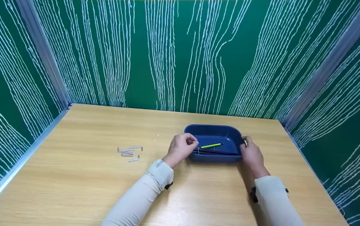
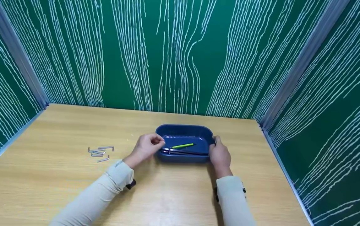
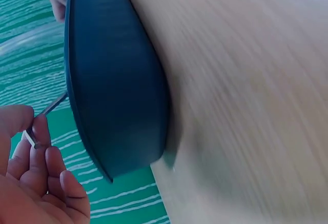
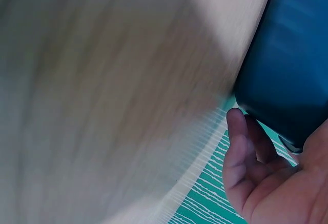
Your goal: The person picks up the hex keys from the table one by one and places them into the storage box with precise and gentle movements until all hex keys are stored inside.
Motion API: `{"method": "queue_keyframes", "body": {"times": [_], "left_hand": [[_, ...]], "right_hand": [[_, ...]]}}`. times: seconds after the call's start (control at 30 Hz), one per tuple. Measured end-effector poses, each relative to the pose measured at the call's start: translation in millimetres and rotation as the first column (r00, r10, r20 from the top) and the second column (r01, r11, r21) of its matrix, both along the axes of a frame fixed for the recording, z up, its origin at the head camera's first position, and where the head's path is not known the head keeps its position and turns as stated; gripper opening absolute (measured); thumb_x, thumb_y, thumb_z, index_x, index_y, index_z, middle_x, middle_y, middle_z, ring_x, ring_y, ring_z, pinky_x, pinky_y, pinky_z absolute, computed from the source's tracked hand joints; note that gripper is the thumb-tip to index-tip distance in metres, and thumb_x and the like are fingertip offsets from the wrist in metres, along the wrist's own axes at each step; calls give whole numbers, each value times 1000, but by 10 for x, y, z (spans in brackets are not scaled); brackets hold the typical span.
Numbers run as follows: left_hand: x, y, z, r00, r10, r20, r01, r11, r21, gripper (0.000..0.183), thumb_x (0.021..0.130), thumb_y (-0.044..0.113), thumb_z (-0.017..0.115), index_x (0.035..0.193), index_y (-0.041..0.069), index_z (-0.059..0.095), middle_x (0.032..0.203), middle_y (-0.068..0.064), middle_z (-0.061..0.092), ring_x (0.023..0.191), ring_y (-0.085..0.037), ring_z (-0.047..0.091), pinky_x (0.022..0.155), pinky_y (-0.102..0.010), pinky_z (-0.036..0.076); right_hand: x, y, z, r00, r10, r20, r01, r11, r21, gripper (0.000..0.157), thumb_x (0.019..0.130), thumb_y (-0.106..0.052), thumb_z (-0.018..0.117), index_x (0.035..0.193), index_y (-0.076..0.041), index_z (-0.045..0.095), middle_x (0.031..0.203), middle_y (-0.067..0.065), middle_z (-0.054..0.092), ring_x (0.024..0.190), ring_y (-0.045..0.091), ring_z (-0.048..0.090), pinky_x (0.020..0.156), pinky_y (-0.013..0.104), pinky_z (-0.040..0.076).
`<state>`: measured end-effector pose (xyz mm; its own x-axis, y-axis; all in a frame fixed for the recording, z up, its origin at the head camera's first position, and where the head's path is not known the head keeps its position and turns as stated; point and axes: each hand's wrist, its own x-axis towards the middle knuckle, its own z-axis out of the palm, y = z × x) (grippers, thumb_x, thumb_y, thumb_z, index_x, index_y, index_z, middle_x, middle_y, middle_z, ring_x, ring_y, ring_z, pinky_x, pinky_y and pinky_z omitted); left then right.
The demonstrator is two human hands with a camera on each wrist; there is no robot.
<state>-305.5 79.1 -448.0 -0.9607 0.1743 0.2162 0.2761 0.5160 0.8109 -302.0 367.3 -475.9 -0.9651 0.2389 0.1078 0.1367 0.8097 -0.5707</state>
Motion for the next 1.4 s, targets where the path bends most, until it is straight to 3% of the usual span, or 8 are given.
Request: {"method": "queue_keyframes", "body": {"times": [0.23, 0.4, 0.53, 0.7, 1.07, 1.23, 1.4], "left_hand": [[25, 114, -86, 996, -91, 1, 91, 992, -83, 7, 78, 25, 61, 81, 23, 67, 72, 14, 58, 73, -5, 52, 66, -21, 43], [5, 125, -167, 990, -132, 45, 136, 986, -101, 8, 78, 22, 63, 83, 22, 69, 75, 15, 59, 75, -5, 52, 67, -21, 43], [-13, 128, -181, 993, -107, 54, 111, 992, -66, 7, 76, 22, 66, 81, 22, 70, 76, 17, 61, 77, -4, 53, 69, -22, 43], [-13, 172, -153, 997, -48, 67, 52, 997, -57, 7, 73, 22, 69, 79, 24, 70, 73, 18, 60, 75, -4, 53, 68, -23, 42], [-80, 256, -173, 1000, 15, 27, -8, 971, -238, 6, 70, 25, 67, 75, 28, 67, 65, 18, 56, 67, -3, 52, 58, -23, 41], [-114, 298, -154, 999, 24, 41, -11, 958, -288, 6, 68, 24, 66, 72, 28, 66, 63, 18, 56, 66, -3, 53, 57, -24, 40], [-140, 356, -150, 995, 52, 90, -22, 952, -306, 6, 68, 25, 69, 73, 27, 67, 66, 16, 56, 69, -6, 52, 61, -27, 40]], "right_hand": [[6, -26, -28, 998, 2, -57, 0, 999, 33, 37, 90, -20, 35, 127, -16, 39, 124, 22, 47, 99, 37, 53, 73, 49, 39], [1, -32, -29, 999, 3, -51, -1, 999, 33, 36, 90, -21, 34, 126, -17, 39, 127, 20, 45, 99, 35, 53, 74, 48, 40], [-5, -25, -30, 999, 6, -40, -5, 1000, 25, 37, 91, -21, 33, 127, -17, 38, 127, 21, 45, 96, 33, 53, 73, 48, 40], [2, -21, -20, 1000, 11, -19, -11, 1000, -10, 38, 92, -21, 31, 129, -17, 36, 132, 19, 40, 107, 33, 49, 80, 50, 38], [7, -34, -42, 1000, -2, -24, 1, 1000, -10, 38, 91, -22, 32, 129, -19, 36, 130, 20, 43, 104, 33, 50, 81, 50, 38], [23, -25, -20, 999, -5, -32, 6, 1000, 24, 38, 91, -22, 32, 129, -17, 36, 128, 22, 44, 92, 33, 51, 74, 47, 39], [29, -8, 1, 1000, 10, -5, -10, 1000, 3, 39, 92, -22, 30, 130, -16, 33, 131, 21, 40, 97, 32, 49, 80, 49, 38]]}}
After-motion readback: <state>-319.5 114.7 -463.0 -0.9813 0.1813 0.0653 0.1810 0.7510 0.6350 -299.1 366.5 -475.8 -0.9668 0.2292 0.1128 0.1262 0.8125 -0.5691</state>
